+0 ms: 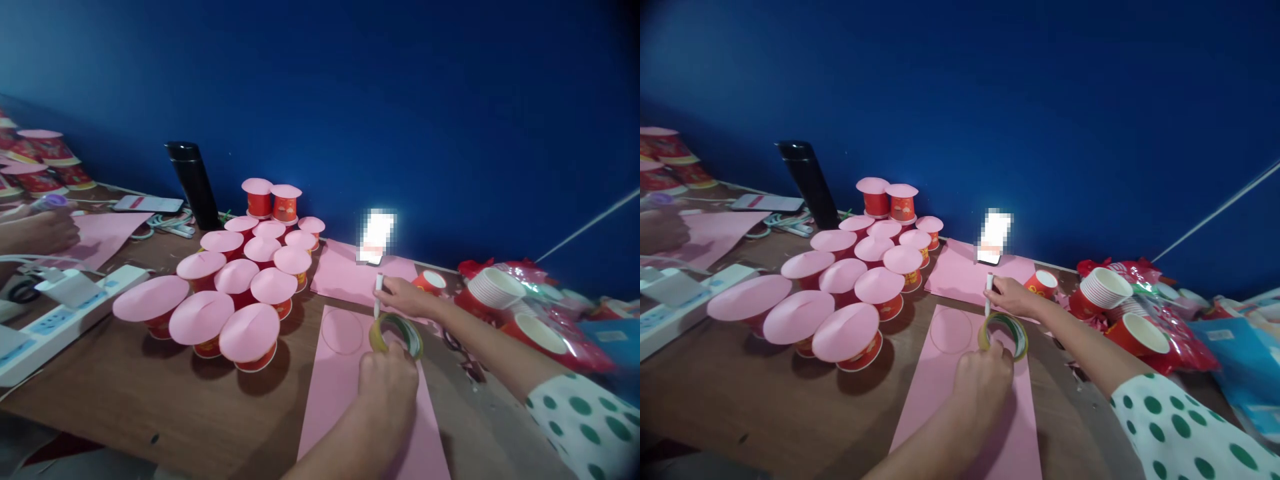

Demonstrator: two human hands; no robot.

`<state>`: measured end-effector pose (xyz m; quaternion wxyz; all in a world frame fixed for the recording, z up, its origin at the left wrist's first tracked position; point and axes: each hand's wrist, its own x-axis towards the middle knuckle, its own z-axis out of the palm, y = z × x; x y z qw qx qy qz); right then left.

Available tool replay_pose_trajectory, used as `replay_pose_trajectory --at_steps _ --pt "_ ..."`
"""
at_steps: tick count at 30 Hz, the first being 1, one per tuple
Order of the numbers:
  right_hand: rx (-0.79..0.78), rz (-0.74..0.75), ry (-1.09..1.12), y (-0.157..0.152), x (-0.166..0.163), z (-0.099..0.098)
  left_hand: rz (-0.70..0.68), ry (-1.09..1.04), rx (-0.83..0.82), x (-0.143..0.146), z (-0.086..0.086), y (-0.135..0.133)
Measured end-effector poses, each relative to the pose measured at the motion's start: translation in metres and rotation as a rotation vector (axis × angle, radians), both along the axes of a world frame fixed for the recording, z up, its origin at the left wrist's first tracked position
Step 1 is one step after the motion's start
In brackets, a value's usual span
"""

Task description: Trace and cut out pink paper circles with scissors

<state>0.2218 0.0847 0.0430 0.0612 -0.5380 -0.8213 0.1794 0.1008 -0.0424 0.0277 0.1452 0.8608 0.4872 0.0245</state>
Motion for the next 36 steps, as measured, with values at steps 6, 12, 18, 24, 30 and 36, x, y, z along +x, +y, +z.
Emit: replay_pose_trajectory --at_steps 6,12,18,24,30,36 --pt "-0.040 -0.103 0.159 -0.009 0.020 -0.006 -0.009 0.030 -0.009 0.001 0.000 0.000" --pt "-0.037 -0.224 0.281 -0.023 0.040 -0.013 0.027 0.036 0.031 0.003 -0.006 0.003" --pt "0.113 -0.247 0.293 -0.043 0.054 -0.018 0.063 0.058 0.097 0.006 -0.011 0.004" --pt "0.202 -0.314 0.416 -0.065 0.065 -0.028 0.054 0.090 0.121 0.003 -0.005 0.003" --pt "0.210 -0.402 0.528 -0.088 0.075 -0.037 0.023 0.115 0.156 0.002 -0.008 0.003" --pt "0.222 -0.484 0.603 -0.111 0.076 -0.045 0.026 0.118 0.142 0.002 -0.003 0.003"
